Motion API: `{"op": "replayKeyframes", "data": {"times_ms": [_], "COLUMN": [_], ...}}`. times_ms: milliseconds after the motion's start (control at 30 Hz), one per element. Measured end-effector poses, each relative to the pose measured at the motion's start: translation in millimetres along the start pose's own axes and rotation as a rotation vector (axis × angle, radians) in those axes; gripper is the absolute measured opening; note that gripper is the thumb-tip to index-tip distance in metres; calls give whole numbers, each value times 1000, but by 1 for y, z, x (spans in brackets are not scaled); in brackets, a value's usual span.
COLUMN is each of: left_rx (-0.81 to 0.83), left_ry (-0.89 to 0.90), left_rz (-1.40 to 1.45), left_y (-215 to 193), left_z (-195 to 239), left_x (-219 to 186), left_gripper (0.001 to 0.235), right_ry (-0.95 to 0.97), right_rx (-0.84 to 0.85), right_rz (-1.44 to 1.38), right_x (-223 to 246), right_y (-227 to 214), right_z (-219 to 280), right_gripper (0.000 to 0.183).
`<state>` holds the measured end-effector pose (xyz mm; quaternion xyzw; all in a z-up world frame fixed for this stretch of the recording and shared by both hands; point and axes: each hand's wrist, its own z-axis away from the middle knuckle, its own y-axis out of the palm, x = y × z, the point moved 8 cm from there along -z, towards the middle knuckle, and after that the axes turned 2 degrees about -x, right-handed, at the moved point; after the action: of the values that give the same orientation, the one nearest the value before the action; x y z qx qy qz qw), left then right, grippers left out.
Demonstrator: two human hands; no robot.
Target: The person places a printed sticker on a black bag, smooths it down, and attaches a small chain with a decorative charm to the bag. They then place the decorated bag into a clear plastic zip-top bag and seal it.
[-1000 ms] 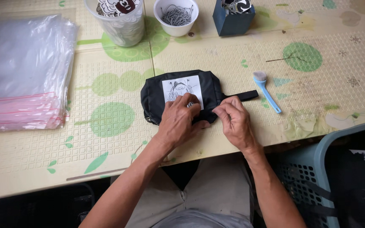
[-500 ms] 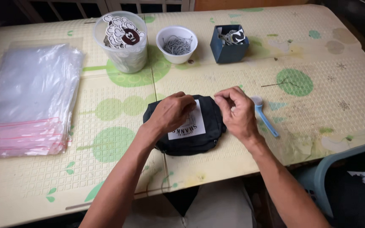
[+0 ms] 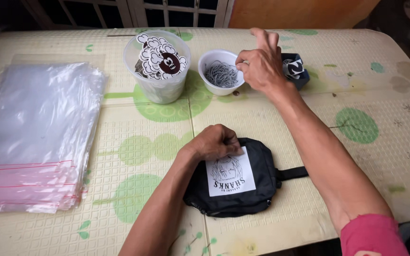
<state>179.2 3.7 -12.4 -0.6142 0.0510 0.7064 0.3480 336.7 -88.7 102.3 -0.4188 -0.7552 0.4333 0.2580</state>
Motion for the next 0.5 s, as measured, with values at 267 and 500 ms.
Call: {"op": "replayKeyframes", "data": {"times_ms": [267,500], "left_rx": [84,52], "left_ry": [13,39], "left_rz": [256,265], "left_y": [1,-2], "left_z": [-7,-6], "left_x": [13,10], "left_gripper": [6,7], "right_ry": [37,-12], "right_rx": [415,198], "right_rz": [72,44], "right_x": [29,22], "right_y": [54,55], "right_z": [-24,-27], "right_gripper": [4,7]}}
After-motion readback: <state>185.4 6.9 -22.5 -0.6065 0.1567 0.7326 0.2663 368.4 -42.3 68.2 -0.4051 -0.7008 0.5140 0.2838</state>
